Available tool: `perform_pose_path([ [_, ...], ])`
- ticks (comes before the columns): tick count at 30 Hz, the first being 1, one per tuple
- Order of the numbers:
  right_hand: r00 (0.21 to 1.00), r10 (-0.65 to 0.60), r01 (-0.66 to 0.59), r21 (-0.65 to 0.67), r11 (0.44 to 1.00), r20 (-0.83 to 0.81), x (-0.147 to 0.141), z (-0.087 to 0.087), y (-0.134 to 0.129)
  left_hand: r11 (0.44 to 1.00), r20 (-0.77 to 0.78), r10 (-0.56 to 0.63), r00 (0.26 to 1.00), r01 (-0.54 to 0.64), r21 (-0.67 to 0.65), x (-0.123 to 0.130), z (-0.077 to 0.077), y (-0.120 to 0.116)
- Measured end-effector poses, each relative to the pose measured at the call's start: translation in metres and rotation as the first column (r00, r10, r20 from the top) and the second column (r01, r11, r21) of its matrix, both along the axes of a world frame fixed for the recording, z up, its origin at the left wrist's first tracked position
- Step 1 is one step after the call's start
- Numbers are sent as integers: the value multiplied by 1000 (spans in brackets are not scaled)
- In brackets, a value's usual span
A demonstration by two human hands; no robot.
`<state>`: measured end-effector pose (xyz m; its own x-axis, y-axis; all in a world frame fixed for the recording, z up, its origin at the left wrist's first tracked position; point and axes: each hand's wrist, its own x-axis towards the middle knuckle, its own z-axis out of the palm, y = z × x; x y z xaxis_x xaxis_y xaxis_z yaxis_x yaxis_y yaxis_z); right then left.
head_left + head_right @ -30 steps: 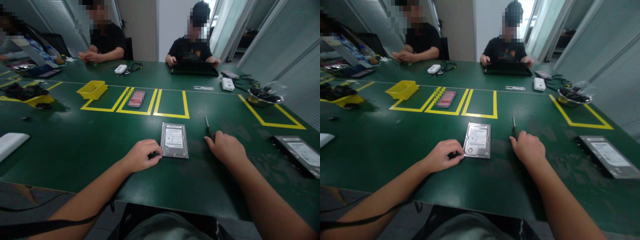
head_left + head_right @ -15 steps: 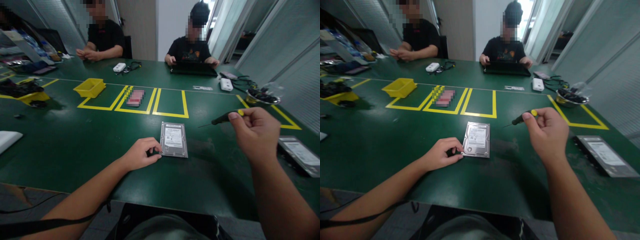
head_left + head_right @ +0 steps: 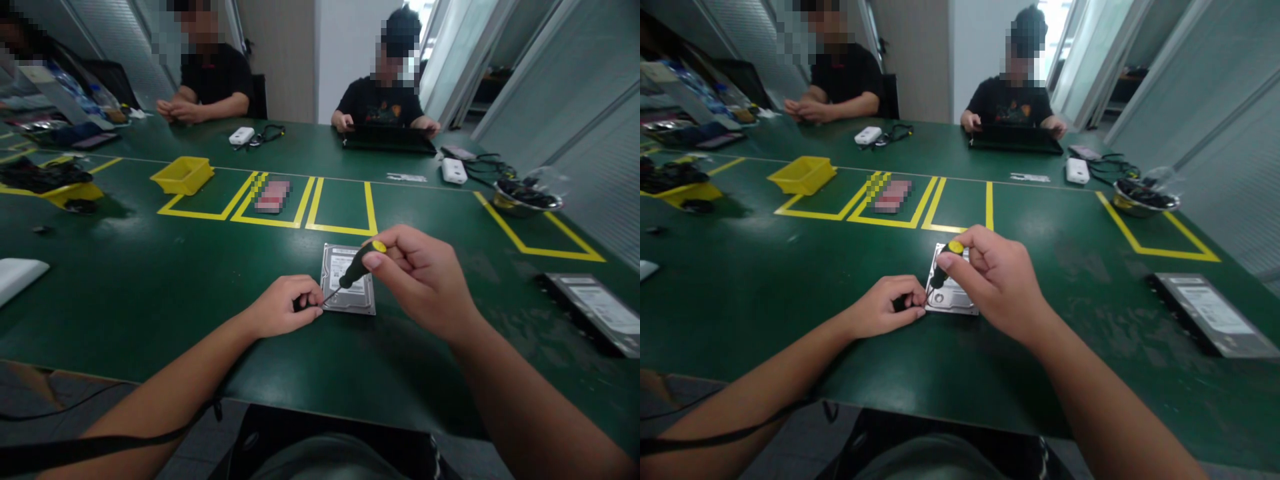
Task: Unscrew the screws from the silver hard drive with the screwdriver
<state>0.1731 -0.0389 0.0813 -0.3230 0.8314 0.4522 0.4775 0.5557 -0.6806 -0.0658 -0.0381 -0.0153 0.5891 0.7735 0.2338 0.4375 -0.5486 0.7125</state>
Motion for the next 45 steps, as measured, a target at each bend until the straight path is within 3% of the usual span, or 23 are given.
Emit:
perform_pose_path([
  [10, 1000, 19, -19, -51, 999, -5, -3, -13, 7, 999, 7, 8, 1000, -8, -46, 0, -1, 1],
  [22, 1000, 23, -23, -22, 1000, 12, -5, -14, 8, 996, 5, 9, 1000, -9, -93, 0, -1, 1],
  [35, 988, 79, -106, 222, 969, 131, -11, -12, 7, 998, -27, -3, 1000, 1, -69, -1, -2, 2],
  [40, 975, 123, -168, 252, 953, 185, -12, -6, 5, 999, -23, 13, 1000, -14, -50, -1, -2, 1],
  [45, 907, 119, -219, 211, 953, 403, -9, 12, 4, 999, -14, 14, 1000, -15, -50, -1, -2, 1],
])
